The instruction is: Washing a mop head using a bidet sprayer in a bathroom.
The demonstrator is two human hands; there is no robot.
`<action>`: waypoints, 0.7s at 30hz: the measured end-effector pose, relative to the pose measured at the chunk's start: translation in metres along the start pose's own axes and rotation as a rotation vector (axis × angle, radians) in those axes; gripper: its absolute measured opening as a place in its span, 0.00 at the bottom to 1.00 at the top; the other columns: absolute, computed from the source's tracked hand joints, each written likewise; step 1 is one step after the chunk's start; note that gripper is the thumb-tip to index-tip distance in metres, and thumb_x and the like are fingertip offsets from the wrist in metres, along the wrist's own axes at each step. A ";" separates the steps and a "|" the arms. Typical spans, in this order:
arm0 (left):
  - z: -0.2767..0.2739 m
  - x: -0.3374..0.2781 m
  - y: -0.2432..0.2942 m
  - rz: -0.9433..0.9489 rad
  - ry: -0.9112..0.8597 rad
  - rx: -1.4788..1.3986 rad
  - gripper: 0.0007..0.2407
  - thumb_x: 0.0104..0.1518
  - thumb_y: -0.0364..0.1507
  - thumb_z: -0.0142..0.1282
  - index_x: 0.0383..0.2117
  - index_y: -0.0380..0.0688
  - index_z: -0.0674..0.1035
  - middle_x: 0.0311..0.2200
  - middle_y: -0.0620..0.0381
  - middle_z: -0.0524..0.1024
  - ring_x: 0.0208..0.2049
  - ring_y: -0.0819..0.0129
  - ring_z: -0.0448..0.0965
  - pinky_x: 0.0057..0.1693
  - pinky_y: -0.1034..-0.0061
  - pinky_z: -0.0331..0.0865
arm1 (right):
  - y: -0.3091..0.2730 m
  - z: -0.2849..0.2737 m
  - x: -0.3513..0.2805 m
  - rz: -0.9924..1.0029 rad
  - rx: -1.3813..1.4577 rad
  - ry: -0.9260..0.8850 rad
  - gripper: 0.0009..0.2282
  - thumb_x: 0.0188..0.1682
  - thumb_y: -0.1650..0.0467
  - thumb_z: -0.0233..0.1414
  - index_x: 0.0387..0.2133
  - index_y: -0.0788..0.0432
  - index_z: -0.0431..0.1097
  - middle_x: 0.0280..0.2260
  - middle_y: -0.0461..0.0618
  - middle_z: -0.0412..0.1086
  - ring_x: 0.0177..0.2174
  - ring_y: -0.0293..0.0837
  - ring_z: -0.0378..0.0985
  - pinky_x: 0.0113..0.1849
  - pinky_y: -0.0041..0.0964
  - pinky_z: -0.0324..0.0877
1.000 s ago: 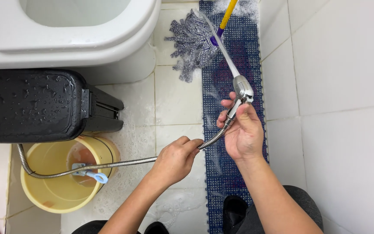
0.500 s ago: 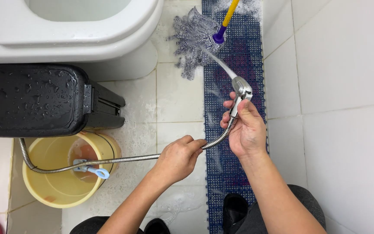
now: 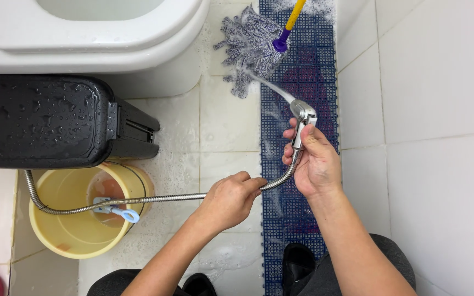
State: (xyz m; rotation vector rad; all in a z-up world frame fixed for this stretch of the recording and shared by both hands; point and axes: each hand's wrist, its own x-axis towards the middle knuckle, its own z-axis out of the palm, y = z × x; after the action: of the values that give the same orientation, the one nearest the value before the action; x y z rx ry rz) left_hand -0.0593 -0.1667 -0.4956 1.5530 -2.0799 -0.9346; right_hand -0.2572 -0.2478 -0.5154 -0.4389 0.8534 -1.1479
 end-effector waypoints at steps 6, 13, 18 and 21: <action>0.002 0.001 -0.001 -0.006 -0.042 -0.008 0.10 0.57 0.29 0.56 0.43 0.48 0.83 0.29 0.50 0.77 0.32 0.51 0.81 0.40 0.59 0.75 | 0.004 -0.004 0.003 0.026 -0.035 0.058 0.15 0.56 0.62 0.51 0.47 0.60 0.71 0.33 0.48 0.74 0.25 0.40 0.72 0.28 0.35 0.68; -0.001 0.002 -0.001 -0.006 -0.036 -0.013 0.09 0.57 0.29 0.57 0.43 0.48 0.83 0.29 0.50 0.77 0.31 0.50 0.80 0.40 0.59 0.74 | 0.001 -0.001 0.002 0.010 -0.034 0.072 0.15 0.57 0.61 0.50 0.47 0.60 0.71 0.33 0.48 0.74 0.25 0.40 0.73 0.28 0.36 0.68; 0.001 0.003 -0.001 0.003 -0.020 -0.021 0.10 0.58 0.29 0.57 0.44 0.47 0.83 0.29 0.50 0.77 0.31 0.51 0.80 0.40 0.59 0.75 | 0.005 -0.007 0.004 -0.091 0.046 0.094 0.15 0.57 0.61 0.50 0.48 0.60 0.71 0.35 0.49 0.74 0.26 0.42 0.73 0.29 0.37 0.68; -0.001 0.004 -0.001 -0.015 -0.001 -0.018 0.10 0.58 0.29 0.57 0.44 0.47 0.83 0.29 0.50 0.77 0.31 0.51 0.81 0.40 0.60 0.75 | 0.006 -0.009 0.005 -0.131 0.076 0.116 0.15 0.57 0.60 0.50 0.48 0.59 0.71 0.36 0.49 0.74 0.27 0.42 0.73 0.30 0.38 0.68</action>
State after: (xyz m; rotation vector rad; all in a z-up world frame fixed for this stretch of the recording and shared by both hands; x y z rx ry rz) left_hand -0.0592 -0.1706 -0.4959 1.5613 -2.0574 -0.9569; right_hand -0.2597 -0.2492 -0.5264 -0.3722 0.8878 -1.3324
